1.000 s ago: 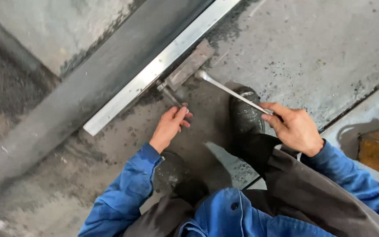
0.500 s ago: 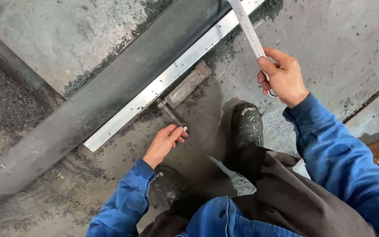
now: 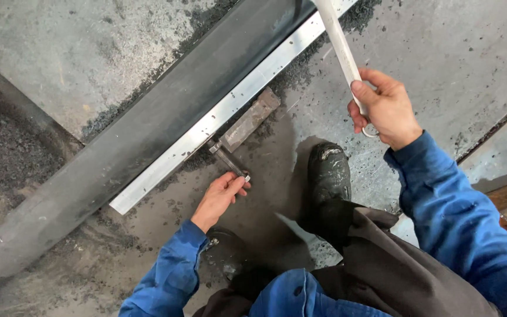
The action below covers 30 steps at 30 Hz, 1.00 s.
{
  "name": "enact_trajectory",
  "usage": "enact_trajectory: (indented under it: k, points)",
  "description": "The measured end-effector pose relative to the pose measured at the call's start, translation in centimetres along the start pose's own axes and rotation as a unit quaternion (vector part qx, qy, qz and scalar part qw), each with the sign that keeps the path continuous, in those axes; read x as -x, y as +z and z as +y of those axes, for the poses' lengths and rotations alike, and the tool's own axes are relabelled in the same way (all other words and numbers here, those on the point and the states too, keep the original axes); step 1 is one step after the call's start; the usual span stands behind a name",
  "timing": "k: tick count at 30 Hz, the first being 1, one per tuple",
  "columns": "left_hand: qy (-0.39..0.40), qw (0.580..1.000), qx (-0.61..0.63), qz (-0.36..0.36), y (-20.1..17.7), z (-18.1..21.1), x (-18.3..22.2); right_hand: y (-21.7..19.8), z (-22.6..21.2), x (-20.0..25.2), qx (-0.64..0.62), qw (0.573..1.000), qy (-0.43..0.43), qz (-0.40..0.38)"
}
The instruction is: Tightening a bolt on a floor-mounted metal frame using a wrench.
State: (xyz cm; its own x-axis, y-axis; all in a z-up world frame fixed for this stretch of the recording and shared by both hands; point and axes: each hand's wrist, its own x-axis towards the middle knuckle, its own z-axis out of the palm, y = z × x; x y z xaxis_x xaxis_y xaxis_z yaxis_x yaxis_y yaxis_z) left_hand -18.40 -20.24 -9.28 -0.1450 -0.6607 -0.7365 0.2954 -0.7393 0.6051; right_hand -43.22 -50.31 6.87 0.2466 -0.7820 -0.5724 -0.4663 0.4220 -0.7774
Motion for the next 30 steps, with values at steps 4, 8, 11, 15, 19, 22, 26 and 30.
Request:
enact_trajectory:
  k: [4,8,11,15,19,22,26,30]
  points:
    - [0.002,1.0,0.026,-0.017,0.1,0.8,0.4,-0.4,1.6,1.5,-0.05,0.998,0.013,-0.019]
    - [-0.006,0.997,0.05,-0.063,0.5,2.3,0.9,-1.8,5.0,3.4,-0.141,0.988,0.052,-0.018]
    - [0.003,0.995,0.068,-0.067,0.5,1.5,0.3,-3.7,9.0,4.5,-0.173,0.981,0.086,-0.024]
    - [0.013,1.0,0.016,-0.021,0.9,-0.9,-1.0,-5.6,13.5,4.5,-0.194,0.971,0.14,-0.015]
    - [-0.013,0.989,-0.086,0.122,2.0,-0.6,0.0,-6.5,18.0,3.4,-0.113,0.974,0.196,-0.029]
    - [-0.009,0.996,-0.019,0.092,1.8,-0.3,0.0,-6.7,19.2,2.9,-0.084,0.981,0.174,-0.026]
    - [-0.018,0.993,0.113,-0.016,2.2,4.6,2.0,-6.5,17.5,2.4,-0.068,0.986,0.151,-0.008]
    - [0.021,1.0,0.007,0.007,0.9,0.8,0.5,-5.6,14.5,-0.9,-0.016,0.994,0.097,0.056]
